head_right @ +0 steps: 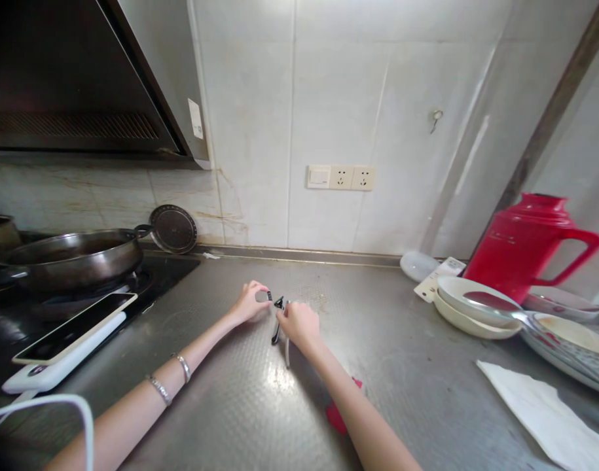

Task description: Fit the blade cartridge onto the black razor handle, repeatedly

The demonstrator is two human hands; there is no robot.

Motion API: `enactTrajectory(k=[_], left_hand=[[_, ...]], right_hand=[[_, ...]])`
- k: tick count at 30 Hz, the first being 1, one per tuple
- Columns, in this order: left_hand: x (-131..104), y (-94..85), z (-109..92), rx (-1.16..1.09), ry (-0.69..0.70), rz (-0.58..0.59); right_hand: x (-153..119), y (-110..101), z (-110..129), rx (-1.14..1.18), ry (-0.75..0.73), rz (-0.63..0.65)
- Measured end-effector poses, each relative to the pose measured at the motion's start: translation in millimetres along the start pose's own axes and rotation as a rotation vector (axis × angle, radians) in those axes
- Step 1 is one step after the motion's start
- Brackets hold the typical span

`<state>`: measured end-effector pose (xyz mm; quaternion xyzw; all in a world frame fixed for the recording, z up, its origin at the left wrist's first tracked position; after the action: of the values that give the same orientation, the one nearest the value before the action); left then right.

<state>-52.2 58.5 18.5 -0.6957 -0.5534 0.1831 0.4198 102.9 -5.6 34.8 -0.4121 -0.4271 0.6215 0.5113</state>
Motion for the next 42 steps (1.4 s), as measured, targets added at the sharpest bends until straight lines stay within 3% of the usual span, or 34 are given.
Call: enactTrajectory(k=[3,6,14,19,23,32,38,42], left_hand=[[-3.2,-8.1,-12.3,-0.138,0.150,-0.003],[-6.0,-9.4,-21.0,-0.324,0.180,0.035],[-11.9,9.8,-24.2,-1.143,-0.006,0.221],[-21.5,14.8,-37.0,-1.383,-0.075,0.315],[-26.8,20.3,-44.3,-1.439,-0.093,0.384],[-32.3,25.4,-49.2,-1.396,-0.126,0.484],[-31.7,28.5,-50.5,-1.406,-0.114,0.519],[-29.6,28.9,-51.6,-1.337,-0.038,0.478]], right_hand=[[-0.2,-14.6,-8.6,0.065,-0.041,-0.110],[-1.4,-25.2,-14.9,0.126,-0.125,-0.195],[-7.8,-36.8,-12.1,0.257,-0.385,-0.335],[-10.4,-38.5,-2.5,0.387,-0.586,-0.295],[-9.1,-34.9,0.8,0.424,-0.658,-0.270],[-4.6,-32.4,-2.5,0.429,-0.641,-0.224],[3.6,-30.0,-12.5,0.655,-0.567,-0.224],[7.6,-29.8,-17.5,0.818,-0.568,-0.232]])
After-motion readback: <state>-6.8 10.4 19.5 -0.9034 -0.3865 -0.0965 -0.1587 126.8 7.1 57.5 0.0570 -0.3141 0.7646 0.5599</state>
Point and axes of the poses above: each hand's wrist, its own x-axis towards the middle knuckle, its own y-axis out of the palm, z = x × y, the point moved 5 cm from there along x, towards the middle knuckle, and after that the axes turned 15 degrees about z, right-handed, at the moved point
